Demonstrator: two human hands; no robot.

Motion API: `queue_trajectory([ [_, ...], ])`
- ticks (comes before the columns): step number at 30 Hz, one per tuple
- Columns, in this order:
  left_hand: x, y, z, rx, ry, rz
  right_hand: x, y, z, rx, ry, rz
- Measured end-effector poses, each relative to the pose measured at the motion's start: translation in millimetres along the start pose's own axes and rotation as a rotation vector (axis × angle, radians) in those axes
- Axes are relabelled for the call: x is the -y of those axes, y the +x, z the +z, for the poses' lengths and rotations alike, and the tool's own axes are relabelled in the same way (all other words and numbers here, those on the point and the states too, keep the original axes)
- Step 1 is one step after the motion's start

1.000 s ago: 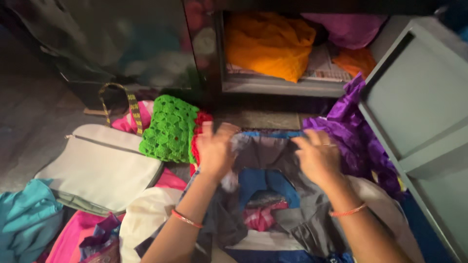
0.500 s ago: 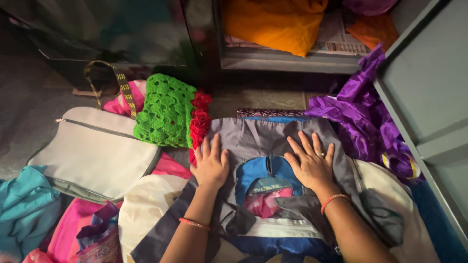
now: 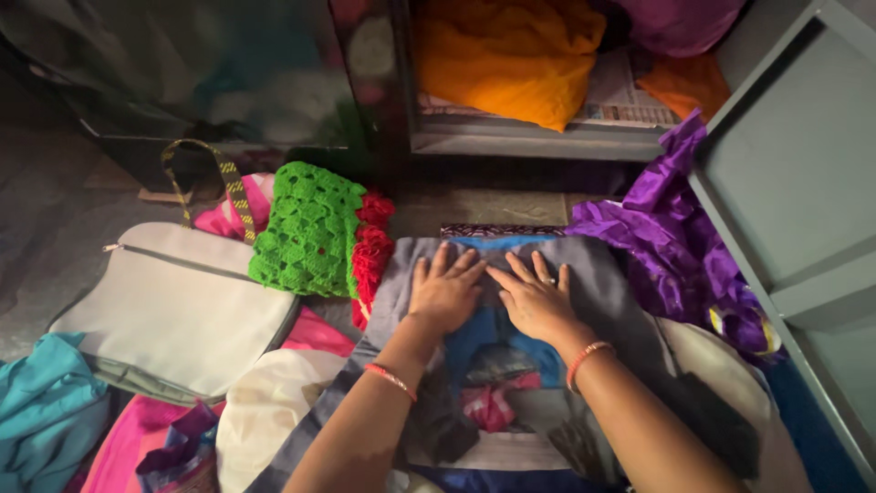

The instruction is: The person organizes clothes by unfolding and refolding a grey shirt, a purple garment, and a patterned fabric, and then places them inside a cabinet shelf.

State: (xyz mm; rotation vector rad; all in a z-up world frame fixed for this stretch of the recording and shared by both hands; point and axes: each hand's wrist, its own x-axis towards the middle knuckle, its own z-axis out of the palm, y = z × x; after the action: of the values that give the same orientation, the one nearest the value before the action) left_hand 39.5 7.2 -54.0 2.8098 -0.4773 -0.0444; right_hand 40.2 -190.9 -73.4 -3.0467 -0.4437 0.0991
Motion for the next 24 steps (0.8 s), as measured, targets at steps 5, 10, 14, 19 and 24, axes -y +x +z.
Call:
queue_trajectory([
  [5, 8.0, 5.8, 4.3, -0.036, -0.078, -0.401, -18.8, 14.0, 18.3, -0.208, 0.023, 0.029],
  [10, 19.2, 19.7, 5.7, 0.046, -0.166, -0.682, -13.8, 14.7, 10.4, -0.244, -0.044, 0.255],
  [14, 25.1, 21.4, 18.5, -0.007, -0.204, -0.740, -28.2, 14.7, 2.2, -0.229, 0.013, 0.422],
  [19, 38.1, 20.5, 32.4, -0.052, -0.249, -0.735, -65.3, 8.0, 2.1, -0.131, 0.159, 0.608],
  [24, 90.8, -5.1, 62.2, -0.318, -0.504, -0.398, -75.3, 6.1, 20.9, -0.179, 0.178, 0.563],
])
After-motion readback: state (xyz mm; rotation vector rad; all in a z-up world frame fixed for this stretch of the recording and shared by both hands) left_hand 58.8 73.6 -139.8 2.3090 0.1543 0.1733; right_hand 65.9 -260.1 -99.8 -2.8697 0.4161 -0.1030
